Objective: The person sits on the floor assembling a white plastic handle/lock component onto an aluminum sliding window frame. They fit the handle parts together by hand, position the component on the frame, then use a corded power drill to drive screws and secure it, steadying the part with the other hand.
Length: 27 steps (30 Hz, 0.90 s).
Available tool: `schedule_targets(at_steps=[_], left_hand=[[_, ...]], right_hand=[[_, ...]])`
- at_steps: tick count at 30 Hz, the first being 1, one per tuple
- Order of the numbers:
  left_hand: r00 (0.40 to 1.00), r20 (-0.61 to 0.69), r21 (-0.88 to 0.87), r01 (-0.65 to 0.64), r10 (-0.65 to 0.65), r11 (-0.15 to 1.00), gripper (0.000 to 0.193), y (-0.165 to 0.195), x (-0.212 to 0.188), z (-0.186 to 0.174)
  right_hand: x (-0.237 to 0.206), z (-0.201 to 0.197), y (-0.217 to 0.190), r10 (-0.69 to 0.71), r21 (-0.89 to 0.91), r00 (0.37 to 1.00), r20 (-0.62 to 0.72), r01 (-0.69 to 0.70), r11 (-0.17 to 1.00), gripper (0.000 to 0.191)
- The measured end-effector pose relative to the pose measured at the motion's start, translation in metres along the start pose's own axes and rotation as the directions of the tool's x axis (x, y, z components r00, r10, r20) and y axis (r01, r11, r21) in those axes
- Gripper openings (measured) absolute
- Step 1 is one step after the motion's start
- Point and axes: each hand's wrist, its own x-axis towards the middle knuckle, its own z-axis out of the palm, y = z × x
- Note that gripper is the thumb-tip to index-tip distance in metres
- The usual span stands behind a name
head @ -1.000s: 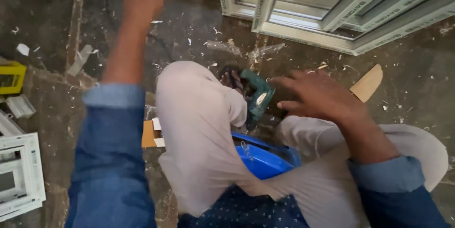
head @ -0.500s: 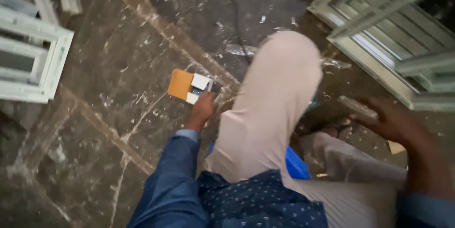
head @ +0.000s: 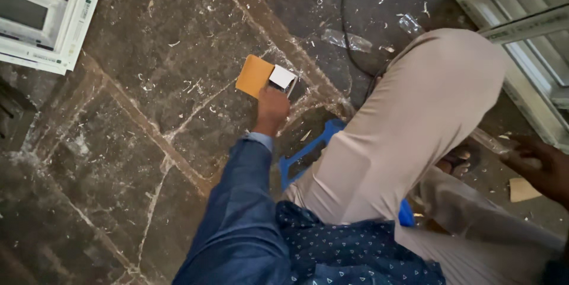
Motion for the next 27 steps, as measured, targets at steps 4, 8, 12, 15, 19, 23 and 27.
schedule_targets(at_steps=[4,8,12,15,19,23,27], left_hand=[[0.983,0.178,-0.199,0.084,-0.048,0.976,0.021,-0.030,0.005,0.023],[0.956,0.138,-0.451,0.295,-0.260,0.842,0.025,-0.035,-0.004,0.039],[0.926,0.057,-0.557,0.339,-0.373,0.758,0.021,-0.022,-0.001,0.038],[0.950,-0.027,-0.513,0.254,-0.311,0.820,0.022,-0.013,0.009,0.033],[0.962,0.071,-0.483,0.266,-0.265,0.835,0.022,-0.011,0.025,0.029],[0.989,-0.086,-0.400,0.076,-0.120,0.913,0.014,-0.018,0.029,0.028],[0.987,-0.049,-0.456,0.116,-0.155,0.882,0.014,-0.026,0.024,0.025]], right_hand=[[0.009,0.009,0.006,-0.034,0.043,0.999,-0.007,0.034,0.998,0.072],[0.014,0.015,0.011,0.005,-0.002,0.999,0.053,-0.005,1.000,0.072],[0.013,0.023,0.013,0.012,0.147,1.000,0.010,-0.014,0.989,0.069],[0.014,0.026,0.012,-0.047,0.096,0.999,-0.015,0.048,0.994,0.065],[0.014,0.024,0.006,0.019,0.043,0.999,0.035,-0.021,0.999,0.071],[0.015,0.022,0.000,0.057,0.081,0.997,0.060,-0.062,0.995,0.073],[0.014,0.025,0.003,-0.081,0.031,0.997,-0.009,0.081,0.996,0.075]])
